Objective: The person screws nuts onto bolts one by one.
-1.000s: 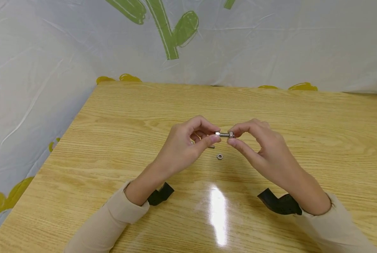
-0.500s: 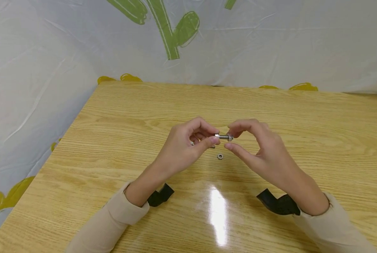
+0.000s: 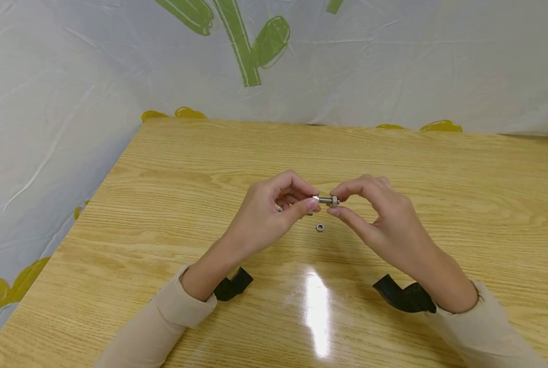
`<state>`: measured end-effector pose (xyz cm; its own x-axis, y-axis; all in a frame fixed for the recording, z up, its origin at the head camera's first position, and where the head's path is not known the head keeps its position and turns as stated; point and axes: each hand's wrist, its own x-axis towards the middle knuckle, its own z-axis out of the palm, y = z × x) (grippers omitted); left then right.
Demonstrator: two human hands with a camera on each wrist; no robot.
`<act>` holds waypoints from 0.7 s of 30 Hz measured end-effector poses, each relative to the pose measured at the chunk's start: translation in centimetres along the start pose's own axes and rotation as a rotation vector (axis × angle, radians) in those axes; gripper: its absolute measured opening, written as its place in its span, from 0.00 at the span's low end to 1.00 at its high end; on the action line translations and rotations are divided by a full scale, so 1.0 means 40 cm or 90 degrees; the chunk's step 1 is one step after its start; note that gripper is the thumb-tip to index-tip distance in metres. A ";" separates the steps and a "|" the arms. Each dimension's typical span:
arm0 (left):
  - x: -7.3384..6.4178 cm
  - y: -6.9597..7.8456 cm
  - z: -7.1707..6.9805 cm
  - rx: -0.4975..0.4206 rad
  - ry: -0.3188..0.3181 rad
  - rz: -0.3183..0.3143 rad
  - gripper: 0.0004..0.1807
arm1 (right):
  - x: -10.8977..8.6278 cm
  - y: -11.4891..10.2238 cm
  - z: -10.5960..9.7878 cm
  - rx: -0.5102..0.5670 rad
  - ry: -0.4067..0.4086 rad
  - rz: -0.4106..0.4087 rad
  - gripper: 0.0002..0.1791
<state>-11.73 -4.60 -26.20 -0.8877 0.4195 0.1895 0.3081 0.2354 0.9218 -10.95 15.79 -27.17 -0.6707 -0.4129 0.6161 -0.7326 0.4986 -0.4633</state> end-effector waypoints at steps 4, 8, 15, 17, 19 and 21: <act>0.000 0.001 0.000 0.003 0.001 0.005 0.05 | -0.002 -0.001 -0.003 0.006 -0.024 0.023 0.17; 0.000 0.001 0.003 0.002 0.000 0.020 0.05 | -0.006 -0.004 -0.002 0.002 -0.045 0.054 0.08; -0.001 0.004 0.009 0.000 -0.001 0.037 0.05 | -0.006 0.000 0.003 0.002 -0.046 0.060 0.19; -0.001 0.005 0.009 0.004 0.000 0.033 0.05 | -0.007 -0.002 0.001 0.001 -0.056 0.077 0.16; -0.001 0.005 0.007 0.007 0.003 0.027 0.05 | -0.007 -0.005 -0.003 0.006 -0.060 0.095 0.14; -0.001 0.006 0.005 0.010 0.005 0.019 0.05 | -0.006 -0.007 -0.006 0.011 -0.057 0.094 0.17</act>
<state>-11.53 -4.38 -26.05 -0.8807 0.4196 0.2200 0.3398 0.2360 0.9104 -10.56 15.92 -27.05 -0.7779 -0.4026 0.4826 -0.6272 0.5460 -0.5555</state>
